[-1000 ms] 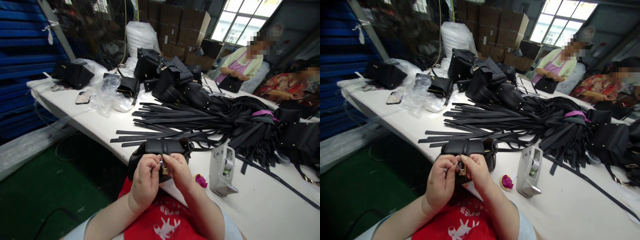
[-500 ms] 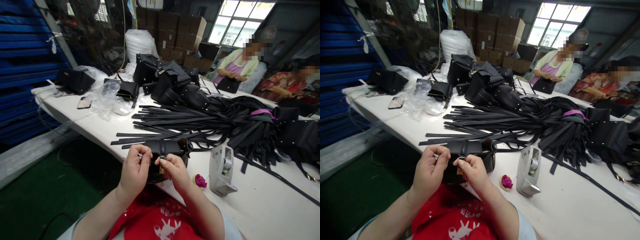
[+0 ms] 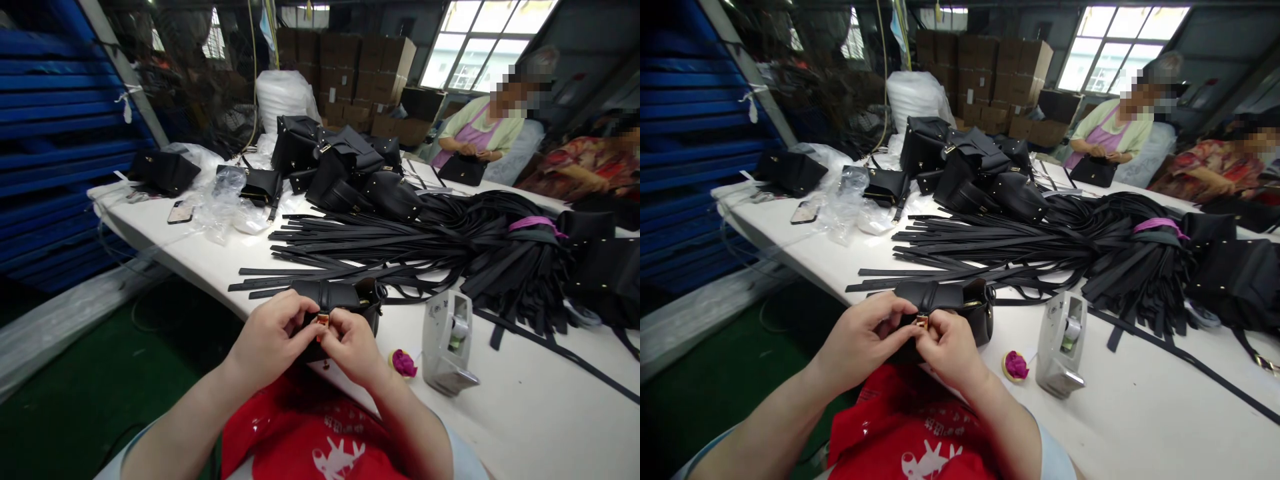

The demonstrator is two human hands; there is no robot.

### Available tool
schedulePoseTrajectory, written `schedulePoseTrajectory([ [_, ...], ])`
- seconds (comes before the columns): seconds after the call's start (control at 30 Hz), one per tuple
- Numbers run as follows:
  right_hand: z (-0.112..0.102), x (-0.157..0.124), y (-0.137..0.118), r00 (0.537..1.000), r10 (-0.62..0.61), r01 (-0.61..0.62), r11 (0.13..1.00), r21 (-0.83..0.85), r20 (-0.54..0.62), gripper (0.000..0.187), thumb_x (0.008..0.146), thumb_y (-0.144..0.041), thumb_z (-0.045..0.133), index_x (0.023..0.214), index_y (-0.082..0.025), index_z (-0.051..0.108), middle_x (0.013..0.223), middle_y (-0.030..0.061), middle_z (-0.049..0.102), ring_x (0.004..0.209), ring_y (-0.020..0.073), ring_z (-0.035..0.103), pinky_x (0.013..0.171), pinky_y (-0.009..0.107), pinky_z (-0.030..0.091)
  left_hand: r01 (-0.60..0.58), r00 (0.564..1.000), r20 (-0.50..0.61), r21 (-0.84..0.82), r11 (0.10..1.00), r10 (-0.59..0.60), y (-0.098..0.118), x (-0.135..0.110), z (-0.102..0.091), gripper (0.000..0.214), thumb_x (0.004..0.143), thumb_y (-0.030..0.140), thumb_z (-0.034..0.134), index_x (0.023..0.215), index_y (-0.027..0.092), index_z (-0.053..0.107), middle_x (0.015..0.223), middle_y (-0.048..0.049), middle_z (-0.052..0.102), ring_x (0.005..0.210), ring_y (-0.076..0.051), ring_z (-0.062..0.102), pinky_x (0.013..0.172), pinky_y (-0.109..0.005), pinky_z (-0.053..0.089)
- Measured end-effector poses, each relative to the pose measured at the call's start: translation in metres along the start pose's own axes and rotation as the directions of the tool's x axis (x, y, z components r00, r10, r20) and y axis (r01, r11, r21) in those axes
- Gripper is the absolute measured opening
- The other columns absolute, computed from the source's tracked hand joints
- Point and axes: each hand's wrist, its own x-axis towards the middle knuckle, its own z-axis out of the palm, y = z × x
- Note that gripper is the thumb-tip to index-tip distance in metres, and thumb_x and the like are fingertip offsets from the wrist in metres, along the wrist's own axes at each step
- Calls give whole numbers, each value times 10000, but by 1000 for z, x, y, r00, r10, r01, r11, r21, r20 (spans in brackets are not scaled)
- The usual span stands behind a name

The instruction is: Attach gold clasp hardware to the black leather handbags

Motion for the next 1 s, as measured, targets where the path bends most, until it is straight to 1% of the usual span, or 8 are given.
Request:
schedulePoseTrajectory([
  [0.13, -2, -1, 0, 994, -107, 108, 989, -96, 10, 366, 814, -234, 532, 540, -198, 293, 491, -55, 354, 495, 82, 338, 511, 235, 243, -55, 997, 60, 79, 995, 50, 3, 3, 4, 63, 848, 219, 601, 797, 208, 636, 703, 9, 569, 649, -135, 545, 592, -250, 424],
  [0.37, -5, -2, -1, 991, -124, 126, 990, -64, 42, 381, 866, -295, 499, 549, -197, 312, 501, -52, 359, 505, 87, 344, 526, 238, 253, -112, 991, 86, 166, 980, 99, 8, 5, 8, 165, 894, 192, 483, 754, 197, 571, 758, -22, 597, 718, -169, 573, 635, -284, 441],
  [0.5, -8, -3, 0, 997, -39, 32, 992, 119, 61, 335, 858, -366, 544, 589, -181, 465, 536, -44, 401, 523, 89, 354, 521, 232, 265, -40, 989, -129, 272, 961, 77, 1, 10, -2, 163, 898, 250, 483, 759, 198, 551, 724, -27, 590, 700, -192, 566, 648, -305, 430],
  [0.6, -12, -2, -1, 988, 93, -134, 908, 397, 121, 292, 840, -445, 570, 811, -163, 639, 570, -35, 478, 502, 89, 396, 495, 220, 291, 65, 946, -325, 237, 969, 16, -9, 14, -15, 167, 878, 308, 531, 756, 194, 544, 706, -28, 590, 675, -190, 563, 631, -294, 430],
  [0.67, -13, 0, -3, 981, 125, -185, 831, 524, 149, 358, 866, -483, 533, 887, -154, 672, 506, -46, 456, 465, 89, 398, 486, 217, 300, 143, 951, -281, 36, 989, -127, -13, 13, -20, 185, 895, 345, 521, 800, 187, 543, 653, -7, 569, 579, -156, 539, 554, -260, 420],
  [0.8, -14, 6, -7, 981, 124, -190, 779, 597, 150, 418, 915, -489, 473, 868, -141, 701, 420, -53, 405, 453, 93, 407, 517, 220, 328, 273, 955, -8, -353, 895, -295, -9, 1, -17, 224, 933, 381, 466, 860, 179, 532, 571, 34, 515, 444, -106, 467, 426, -208, 375],
  [0.87, -13, 8, -8, 980, 126, -196, 777, 598, 157, 412, 912, -484, 483, 885, -139, 708, 427, -50, 420, 455, 91, 403, 518, 220, 327, 230, 968, -17, -350, 908, -252, -3, -6, -13, 181, 917, 348, 501, 879, 181, 560, 616, 22, 550, 475, -105, 492, 442, -208, 391],
  [1.0, -10, 10, -8, 981, 130, -192, 775, 602, 146, 397, 906, -475, 498, 882, -142, 714, 431, -44, 437, 472, 96, 429, 523, 218, 335, 13, 998, -55, -171, 985, -23, 7, -14, -7, 131, 893, 257, 540, 882, 199, 657, 797, -28, 651, 719, -150, 609, 663, -249, 485],
])
